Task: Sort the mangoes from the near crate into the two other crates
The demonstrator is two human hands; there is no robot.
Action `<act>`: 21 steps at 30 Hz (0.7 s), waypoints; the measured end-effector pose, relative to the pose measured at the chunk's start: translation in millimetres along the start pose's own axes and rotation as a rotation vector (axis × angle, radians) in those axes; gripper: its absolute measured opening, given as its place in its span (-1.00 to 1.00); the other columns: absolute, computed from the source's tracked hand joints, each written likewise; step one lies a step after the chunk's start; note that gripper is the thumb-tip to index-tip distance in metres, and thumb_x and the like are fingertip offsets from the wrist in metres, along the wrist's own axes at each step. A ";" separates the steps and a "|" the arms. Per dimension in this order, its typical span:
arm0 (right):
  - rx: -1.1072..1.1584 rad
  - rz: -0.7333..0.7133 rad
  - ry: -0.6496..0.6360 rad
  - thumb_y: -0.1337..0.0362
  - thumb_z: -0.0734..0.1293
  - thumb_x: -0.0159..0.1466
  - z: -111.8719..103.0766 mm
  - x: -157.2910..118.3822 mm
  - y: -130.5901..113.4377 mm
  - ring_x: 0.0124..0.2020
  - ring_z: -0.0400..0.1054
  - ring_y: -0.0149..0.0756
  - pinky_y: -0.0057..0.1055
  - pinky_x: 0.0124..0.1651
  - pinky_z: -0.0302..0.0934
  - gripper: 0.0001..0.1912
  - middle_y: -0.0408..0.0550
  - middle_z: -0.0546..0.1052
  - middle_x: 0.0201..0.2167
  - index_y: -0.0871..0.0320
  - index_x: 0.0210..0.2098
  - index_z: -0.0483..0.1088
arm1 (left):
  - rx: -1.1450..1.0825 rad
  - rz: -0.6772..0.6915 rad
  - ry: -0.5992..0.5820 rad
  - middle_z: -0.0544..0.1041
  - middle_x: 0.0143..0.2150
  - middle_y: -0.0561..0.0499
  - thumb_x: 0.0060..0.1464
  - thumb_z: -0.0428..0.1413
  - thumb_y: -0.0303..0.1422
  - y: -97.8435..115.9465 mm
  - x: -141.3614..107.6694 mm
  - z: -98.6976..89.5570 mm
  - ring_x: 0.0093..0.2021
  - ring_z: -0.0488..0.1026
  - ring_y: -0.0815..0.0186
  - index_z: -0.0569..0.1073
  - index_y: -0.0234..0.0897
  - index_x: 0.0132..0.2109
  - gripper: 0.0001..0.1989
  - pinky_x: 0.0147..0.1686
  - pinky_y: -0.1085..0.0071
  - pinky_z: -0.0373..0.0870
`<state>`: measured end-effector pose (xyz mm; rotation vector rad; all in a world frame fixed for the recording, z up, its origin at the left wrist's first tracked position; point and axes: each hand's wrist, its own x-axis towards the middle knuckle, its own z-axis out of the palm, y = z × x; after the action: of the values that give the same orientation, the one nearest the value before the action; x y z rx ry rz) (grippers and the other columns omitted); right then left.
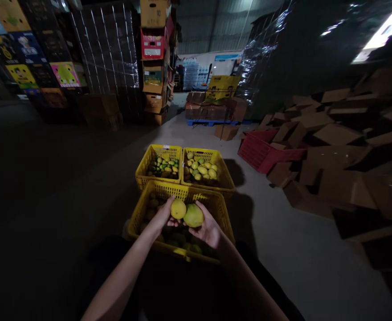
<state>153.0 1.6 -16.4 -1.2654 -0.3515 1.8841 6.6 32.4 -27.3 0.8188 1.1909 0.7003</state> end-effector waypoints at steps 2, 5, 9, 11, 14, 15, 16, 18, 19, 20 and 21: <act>0.003 -0.009 -0.002 0.00 0.18 0.28 0.3 -0.9 -0.6 -0.60 0.40 -0.36 -0.52 -0.57 0.20 -0.63 -0.11 0.50 -0.61 0.19 -0.35 0.35 | -0.038 0.051 0.012 0.37 -0.71 0.06 0.05 -0.07 0.14 -0.5 -1.2 1.2 -0.73 0.25 0.47 0.43 -0.37 -0.36 -0.41 -0.67 0.56 0.13; 0.035 -0.053 -0.040 0.01 0.18 0.29 -1.6 0.2 0.3 -0.58 0.40 -0.38 -0.49 -0.52 0.25 -0.64 -0.09 0.51 -0.58 0.20 -0.30 0.37 | -0.106 0.157 0.018 0.42 -0.60 0.05 -0.01 0.04 0.10 -1.3 -2.9 2.3 -0.66 0.30 0.46 0.43 -0.38 -0.25 -0.45 -0.64 0.55 0.17; 0.057 -0.165 -0.088 0.03 0.25 0.25 -3.2 1.9 1.8 -0.58 0.37 -0.41 -0.50 -0.49 0.27 -0.68 -0.10 0.53 -0.52 0.18 -0.27 0.38 | -0.217 0.228 0.037 0.45 -0.43 0.06 -0.13 0.19 0.05 0.0 -5.6 2.0 -0.45 0.41 0.40 0.36 -0.30 -0.23 -0.49 -0.52 0.55 0.29; 0.087 -0.262 -0.082 0.06 0.34 0.19 -1.9 1.3 1.1 -0.57 0.36 -0.41 -0.48 -0.48 0.28 -0.72 -0.13 0.54 -0.48 0.14 -0.26 0.36 | -0.251 0.251 0.031 0.46 -0.37 0.06 -0.12 0.21 -0.01 2.3 -8.0 1.8 -0.35 0.44 0.37 0.35 -0.28 -0.24 -0.54 -0.45 0.54 0.32; 0.123 -0.446 -0.082 0.11 0.42 0.10 2.6 -1.6 -2.0 -0.49 0.41 -0.36 -0.44 -0.41 0.31 -0.66 -0.18 0.55 -0.39 0.06 -0.18 0.32 | -0.343 0.236 -0.012 0.51 -0.32 0.00 -0.03 0.19 -0.12 6.1 -10.8 1.9 -0.33 0.45 0.35 0.41 -0.29 -0.21 -0.65 -0.35 0.50 0.37; 0.116 -0.498 -0.092 0.11 0.43 0.09 4.4 -2.7 -3.0 -0.45 0.43 -0.34 -0.42 -0.39 0.32 -0.63 -0.17 0.56 -0.36 0.04 -0.16 0.32 | -0.385 0.210 -0.028 0.52 -0.32 -0.01 -0.02 0.18 -0.15 7.1 -11.0 1.9 -0.35 0.45 0.35 0.43 -0.30 -0.22 -0.69 -0.33 0.48 0.39; 0.100 -0.538 -0.105 0.10 0.42 0.09 6.4 -3.5 -3.6 -0.41 0.44 -0.31 -0.40 -0.37 0.33 -0.61 -0.16 0.56 -0.33 0.04 -0.14 0.31 | -0.425 0.183 -0.043 0.53 -0.34 -0.02 0.00 0.16 -0.17 8.0 -10.7 1.9 -0.38 0.45 0.35 0.44 -0.31 -0.24 -0.72 -0.31 0.46 0.40; 0.045 -0.552 -0.112 0.03 0.39 0.10 10.3 -3.8 -2.8 -0.36 0.46 -0.25 -0.37 -0.37 0.33 -0.61 -0.11 0.56 -0.32 0.07 -0.15 0.34 | -0.487 0.137 -0.051 0.53 -0.39 -0.02 0.01 0.12 -0.17 9.2 -8.9 1.8 -0.43 0.45 0.34 0.44 -0.30 -0.30 -0.74 -0.33 0.42 0.42; 0.012 -0.544 -0.101 -0.01 0.36 0.12 12.0 -3.0 -1.1 -0.35 0.46 -0.23 -0.36 -0.38 0.33 -0.61 -0.08 0.56 -0.34 0.10 -0.17 0.36 | -0.507 0.124 -0.041 0.52 -0.43 -0.02 0.01 0.09 -0.16 9.6 -7.5 1.8 -0.44 0.45 0.31 0.44 -0.29 -0.33 -0.74 -0.35 0.39 0.42; -0.030 -0.557 -0.086 -0.05 0.33 0.13 13.6 -1.5 1.3 -0.35 0.47 -0.22 -0.35 -0.39 0.33 -0.60 -0.06 0.56 -0.36 0.11 -0.19 0.38 | -0.524 0.123 -0.028 0.51 -0.46 -0.01 0.02 0.07 -0.15 9.9 -5.8 1.8 -0.43 0.47 0.28 0.43 -0.28 -0.35 -0.74 -0.36 0.37 0.43; -0.069 -0.580 -0.069 -0.08 0.31 0.14 15.1 0.7 4.2 -0.35 0.47 -0.20 -0.34 -0.39 0.33 -0.58 -0.04 0.56 -0.38 0.12 -0.20 0.40 | -0.538 0.133 -0.009 0.50 -0.49 0.00 0.02 0.06 -0.15 10.0 -4.0 1.7 -0.41 0.48 0.25 0.41 -0.26 -0.37 -0.75 -0.37 0.35 0.43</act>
<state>137.8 2.6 -12.6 -1.0020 -0.7386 1.4260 6.9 34.1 -16.5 0.4483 0.8812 1.0664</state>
